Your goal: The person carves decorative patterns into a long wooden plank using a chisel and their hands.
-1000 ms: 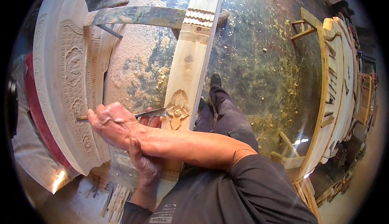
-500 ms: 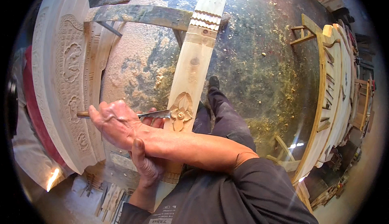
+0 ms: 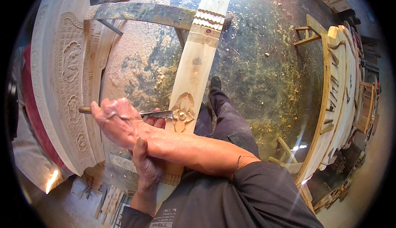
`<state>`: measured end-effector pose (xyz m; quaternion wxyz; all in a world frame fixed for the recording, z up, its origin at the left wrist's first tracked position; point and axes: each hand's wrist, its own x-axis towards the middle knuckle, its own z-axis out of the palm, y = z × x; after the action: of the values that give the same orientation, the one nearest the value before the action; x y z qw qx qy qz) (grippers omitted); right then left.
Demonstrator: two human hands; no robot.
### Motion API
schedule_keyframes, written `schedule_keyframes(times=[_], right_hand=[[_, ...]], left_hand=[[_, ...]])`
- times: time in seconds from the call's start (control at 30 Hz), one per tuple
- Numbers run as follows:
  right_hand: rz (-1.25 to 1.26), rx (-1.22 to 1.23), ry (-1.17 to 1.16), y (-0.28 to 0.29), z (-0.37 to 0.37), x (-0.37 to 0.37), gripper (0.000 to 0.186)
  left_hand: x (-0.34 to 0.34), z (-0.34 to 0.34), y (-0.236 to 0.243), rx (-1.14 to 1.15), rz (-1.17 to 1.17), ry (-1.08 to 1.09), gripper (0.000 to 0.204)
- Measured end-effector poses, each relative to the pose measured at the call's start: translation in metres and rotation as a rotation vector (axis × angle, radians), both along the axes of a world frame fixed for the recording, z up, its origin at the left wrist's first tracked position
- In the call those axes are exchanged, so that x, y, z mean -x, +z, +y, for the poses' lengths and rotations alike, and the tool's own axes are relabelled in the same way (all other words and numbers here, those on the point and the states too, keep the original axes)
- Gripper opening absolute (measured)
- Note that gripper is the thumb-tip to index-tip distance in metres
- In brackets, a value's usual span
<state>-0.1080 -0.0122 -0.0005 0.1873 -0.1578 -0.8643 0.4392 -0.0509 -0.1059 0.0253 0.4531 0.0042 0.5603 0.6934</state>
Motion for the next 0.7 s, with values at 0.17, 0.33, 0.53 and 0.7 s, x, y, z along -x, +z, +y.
schedule_keyframes(times=[0.17, 0.33, 0.53, 0.7], right_hand=[[0.035, -0.008, -0.051, -0.007, -0.003, -0.001, 0.026], [0.051, 0.015, -0.09, -0.007, -0.002, 0.001, 0.022], [-0.061, -0.009, -0.125, -0.001, 0.008, -0.006, 0.021], [-0.021, -0.011, -0.08, 0.006, 0.0, -0.003, 0.023]], left_hand=[[0.001, -0.001, -0.002, 0.007, -0.042, -0.001, 0.111], [0.002, 0.002, 0.003, 0.021, -0.047, 0.018, 0.111], [0.004, 0.004, -0.004, -0.002, -0.055, -0.045, 0.109], [-0.001, -0.002, -0.003, 0.01, -0.037, 0.017, 0.108]])
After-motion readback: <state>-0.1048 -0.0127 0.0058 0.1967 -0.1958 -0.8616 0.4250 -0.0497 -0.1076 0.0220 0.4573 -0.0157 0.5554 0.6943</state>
